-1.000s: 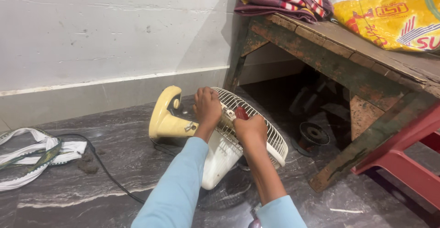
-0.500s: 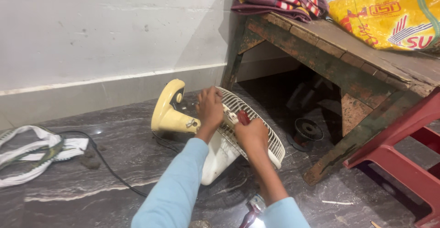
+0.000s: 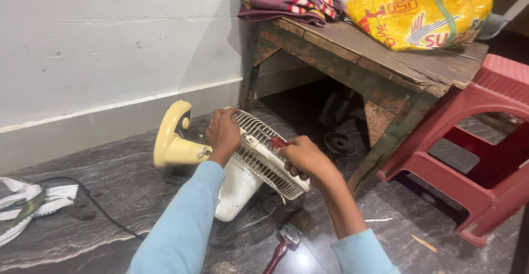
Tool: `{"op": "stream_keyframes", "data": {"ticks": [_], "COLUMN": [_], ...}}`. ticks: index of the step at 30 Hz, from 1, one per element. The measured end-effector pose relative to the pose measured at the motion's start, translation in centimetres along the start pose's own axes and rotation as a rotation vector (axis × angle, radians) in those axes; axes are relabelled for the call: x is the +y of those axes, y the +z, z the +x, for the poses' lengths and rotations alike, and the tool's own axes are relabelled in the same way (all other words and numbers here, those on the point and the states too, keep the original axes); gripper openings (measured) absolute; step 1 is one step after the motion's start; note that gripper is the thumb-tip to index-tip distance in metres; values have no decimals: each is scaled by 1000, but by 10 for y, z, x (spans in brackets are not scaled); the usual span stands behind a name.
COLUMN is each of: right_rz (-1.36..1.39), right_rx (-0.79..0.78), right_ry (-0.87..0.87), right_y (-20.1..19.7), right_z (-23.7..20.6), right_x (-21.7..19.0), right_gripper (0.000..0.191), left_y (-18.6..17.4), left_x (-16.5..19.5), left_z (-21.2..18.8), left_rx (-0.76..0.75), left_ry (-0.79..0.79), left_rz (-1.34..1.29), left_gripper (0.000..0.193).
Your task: The person uses a hammer and screwdriver to loosen and remove the front grill of a standing fan. They then detach the fan blades from the motor housing.
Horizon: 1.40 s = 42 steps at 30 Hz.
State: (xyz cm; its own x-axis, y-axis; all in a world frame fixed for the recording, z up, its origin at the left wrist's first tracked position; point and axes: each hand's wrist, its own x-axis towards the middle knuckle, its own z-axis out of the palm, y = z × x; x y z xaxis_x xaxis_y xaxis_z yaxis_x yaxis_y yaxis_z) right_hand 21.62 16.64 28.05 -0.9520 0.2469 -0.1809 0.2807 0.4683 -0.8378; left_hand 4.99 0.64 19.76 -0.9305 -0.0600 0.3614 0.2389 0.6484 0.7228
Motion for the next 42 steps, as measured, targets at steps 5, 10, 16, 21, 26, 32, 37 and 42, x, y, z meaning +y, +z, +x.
{"op": "stream_keyframes", "data": {"ticks": [5, 10, 16, 21, 26, 32, 37, 42], "right_rz": [-462, -763, -706, -566, -391, -233, 223, 85], "right_rx": [139, 374, 209, 191, 239, 332, 307, 412], "right_ry": [0, -134, -61, -65, -92, -112, 43, 41], "right_y": [-5, -11, -17, 21, 86, 101, 99, 107], "right_z": [-22, -49, -32, 8, 18, 26, 22, 12], "right_x": [-45, -70, -58, -33, 4, 21, 21, 24], "right_gripper": [46, 34, 36, 36, 31, 28, 34, 33], "left_y": [0, -9, -29, -7, 28, 24, 9, -4], "left_x": [0, -6, -6, 7, -7, -8, 11, 10], "left_z": [-2, 13, 25, 9, 10, 18, -15, -25], "left_rx": [-22, -82, 199, -315, 125, 45, 242, 288], "left_ry": [-43, -121, 215, 473, 672, 365, 265, 219], "left_rz": [92, 123, 162, 19, 209, 348, 306, 186], "left_gripper": [30, 34, 39, 38, 47, 43, 36, 24]}}
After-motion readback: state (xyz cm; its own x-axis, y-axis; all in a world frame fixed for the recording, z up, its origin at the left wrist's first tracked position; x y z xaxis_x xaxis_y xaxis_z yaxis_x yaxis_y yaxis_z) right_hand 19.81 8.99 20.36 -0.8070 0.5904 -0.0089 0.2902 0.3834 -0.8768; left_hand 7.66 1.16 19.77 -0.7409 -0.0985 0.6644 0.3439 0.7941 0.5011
